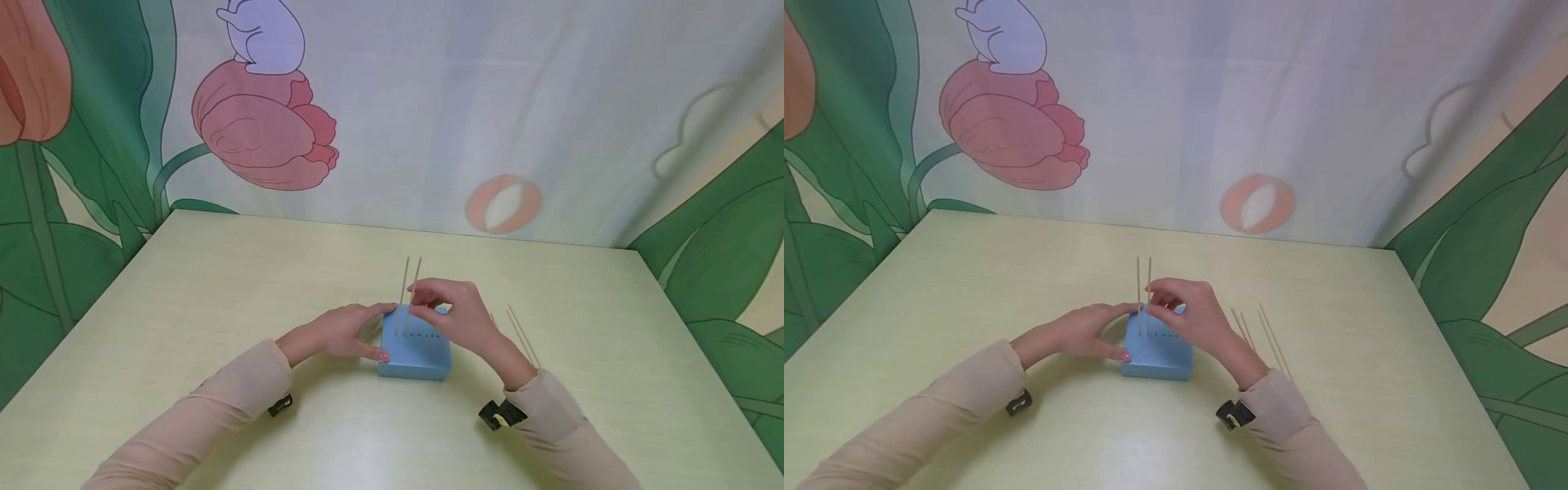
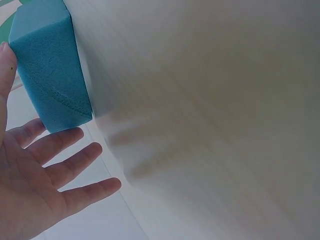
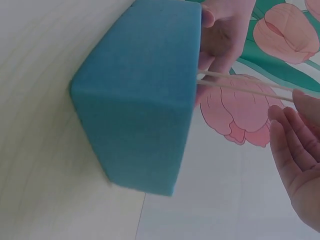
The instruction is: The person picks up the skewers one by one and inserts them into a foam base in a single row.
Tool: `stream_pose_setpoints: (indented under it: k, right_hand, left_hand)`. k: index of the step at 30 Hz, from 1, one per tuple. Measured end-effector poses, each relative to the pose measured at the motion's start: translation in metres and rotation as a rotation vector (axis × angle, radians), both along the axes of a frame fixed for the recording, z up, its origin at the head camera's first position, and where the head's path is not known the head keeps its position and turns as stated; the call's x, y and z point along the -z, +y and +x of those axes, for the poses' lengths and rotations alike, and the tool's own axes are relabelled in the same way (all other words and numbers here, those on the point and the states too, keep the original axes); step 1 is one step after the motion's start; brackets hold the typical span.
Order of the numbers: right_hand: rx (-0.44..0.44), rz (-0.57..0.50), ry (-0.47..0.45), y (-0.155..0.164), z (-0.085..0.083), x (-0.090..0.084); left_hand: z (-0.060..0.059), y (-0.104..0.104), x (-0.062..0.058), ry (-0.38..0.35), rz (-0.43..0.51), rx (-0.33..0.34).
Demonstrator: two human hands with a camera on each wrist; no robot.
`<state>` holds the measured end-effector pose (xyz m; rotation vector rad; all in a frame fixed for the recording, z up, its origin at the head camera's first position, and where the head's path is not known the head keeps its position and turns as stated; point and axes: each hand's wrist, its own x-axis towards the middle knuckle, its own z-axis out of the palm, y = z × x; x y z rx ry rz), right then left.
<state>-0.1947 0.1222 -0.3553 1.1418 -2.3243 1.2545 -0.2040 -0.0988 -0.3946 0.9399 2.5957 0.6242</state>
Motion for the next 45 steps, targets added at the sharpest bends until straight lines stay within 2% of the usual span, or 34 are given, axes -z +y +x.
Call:
stream_pose_setpoints:
  k: [13,20,28,32,38,42,45]
  right_hand:
    - [0.117,0.109,-0.14,0.053,0.008,0.007]
    - [0.209,0.201,-0.227,0.084,0.012,0.013]
    - [0.247,0.276,-0.294,0.116,0.015,0.024]
    - [0.245,0.335,-0.34,0.132,0.012,0.031]
    - [0.232,0.486,-0.392,0.152,0.001,0.035]
    - [0.242,0.529,-0.482,0.166,-0.012,0.039]
    - [0.212,0.549,-0.543,0.174,-0.022,0.041]
  left_hand:
    - [0.004,-0.001,-0.003,0.007,-0.012,-0.014]
    - [0.002,0.0,0.001,-0.004,-0.001,-0.014]
    - [0.002,0.0,0.001,-0.01,-0.002,-0.021]
    - [0.002,0.0,0.001,-0.016,0.003,-0.021]
    - [0.001,0.0,0.002,-0.021,0.005,-0.02]
    - [0.001,0.0,0.001,-0.033,0.006,-0.025]
    - [0.001,0.0,0.001,-0.034,0.008,-0.021]
